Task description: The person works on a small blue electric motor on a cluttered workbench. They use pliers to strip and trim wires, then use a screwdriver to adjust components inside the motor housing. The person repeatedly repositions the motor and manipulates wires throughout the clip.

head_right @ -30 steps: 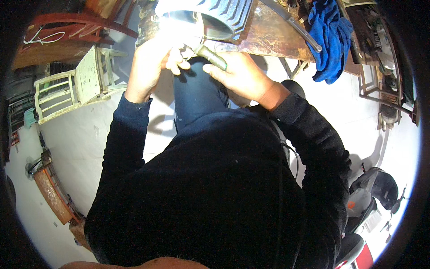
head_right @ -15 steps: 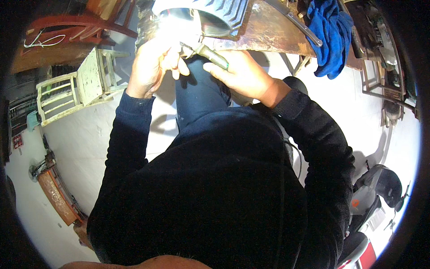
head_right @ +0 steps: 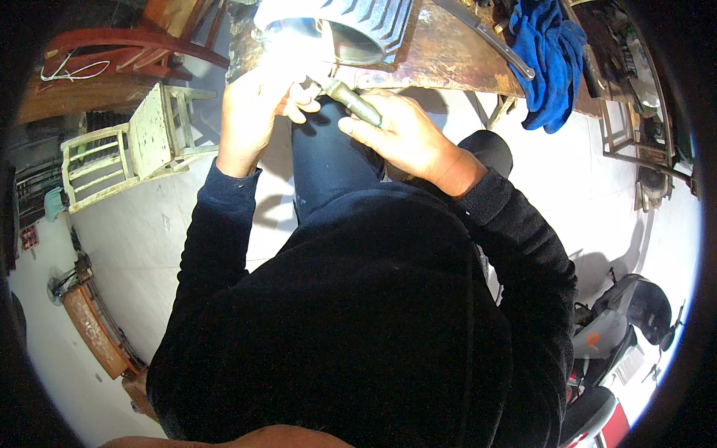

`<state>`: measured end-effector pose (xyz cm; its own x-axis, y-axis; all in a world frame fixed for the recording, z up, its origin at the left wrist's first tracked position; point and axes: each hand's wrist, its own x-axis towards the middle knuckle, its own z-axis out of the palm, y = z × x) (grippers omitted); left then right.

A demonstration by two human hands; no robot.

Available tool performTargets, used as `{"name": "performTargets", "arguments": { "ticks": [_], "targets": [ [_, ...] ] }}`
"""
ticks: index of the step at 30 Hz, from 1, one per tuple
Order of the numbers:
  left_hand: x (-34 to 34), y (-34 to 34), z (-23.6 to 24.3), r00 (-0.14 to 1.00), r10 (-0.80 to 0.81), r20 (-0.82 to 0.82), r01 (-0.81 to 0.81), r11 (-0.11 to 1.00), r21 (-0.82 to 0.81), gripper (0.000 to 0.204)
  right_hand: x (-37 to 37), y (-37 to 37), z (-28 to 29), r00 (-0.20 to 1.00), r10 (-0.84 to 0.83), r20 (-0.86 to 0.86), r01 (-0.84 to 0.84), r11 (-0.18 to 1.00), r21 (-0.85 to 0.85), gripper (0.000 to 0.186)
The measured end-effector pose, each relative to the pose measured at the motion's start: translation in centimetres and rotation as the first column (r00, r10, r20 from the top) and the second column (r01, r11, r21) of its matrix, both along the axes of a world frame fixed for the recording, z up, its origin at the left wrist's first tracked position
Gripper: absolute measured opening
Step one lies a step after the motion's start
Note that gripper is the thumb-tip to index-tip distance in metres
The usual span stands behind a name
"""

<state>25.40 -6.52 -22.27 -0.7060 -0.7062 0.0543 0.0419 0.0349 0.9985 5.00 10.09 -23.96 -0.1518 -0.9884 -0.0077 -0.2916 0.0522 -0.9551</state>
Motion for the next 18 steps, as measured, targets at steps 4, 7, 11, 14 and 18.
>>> {"name": "performTargets", "arguments": {
  "ticks": [4, 7, 11, 14, 18],
  "targets": [
    [0.1, 0.3, 0.1, 0.999, 0.002, -0.037, 0.005, 0.986, 0.167, 0.023, -0.1, -0.1, 0.0, 0.997, 0.034, -0.062, -0.03, 0.997, 0.068, 0.038],
    [0.1, 0.2, -0.1, 0.994, -0.021, -0.103, 0.05, 0.956, 0.288, 0.021, 0.2, -0.6, 0.1, 0.998, 0.011, -0.069, -0.008, 0.999, 0.048, 0.037],
    [0.1, -0.4, -0.2, 0.985, -0.027, -0.169, 0.097, 0.902, 0.42, 0.016, -0.2, -1.1, 0.7, 0.985, 0.064, -0.159, -0.058, 0.998, 0.036, 0.038],
    [0.2, -0.1, -0.1, 0.986, -0.008, -0.169, 0.078, 0.909, 0.409, 0.013, -0.8, -0.5, 1.8, 0.974, 0.074, -0.213, -0.08, 0.997, -0.02, 0.037],
    [-0.3, 0.5, 0.1, 0.984, 0.014, -0.176, 0.061, 0.907, 0.417, 0.011, -1.2, 0.8, 3.3, 0.951, 0.018, -0.309, -0.046, 0.996, -0.081, 0.038]
  ]
}}
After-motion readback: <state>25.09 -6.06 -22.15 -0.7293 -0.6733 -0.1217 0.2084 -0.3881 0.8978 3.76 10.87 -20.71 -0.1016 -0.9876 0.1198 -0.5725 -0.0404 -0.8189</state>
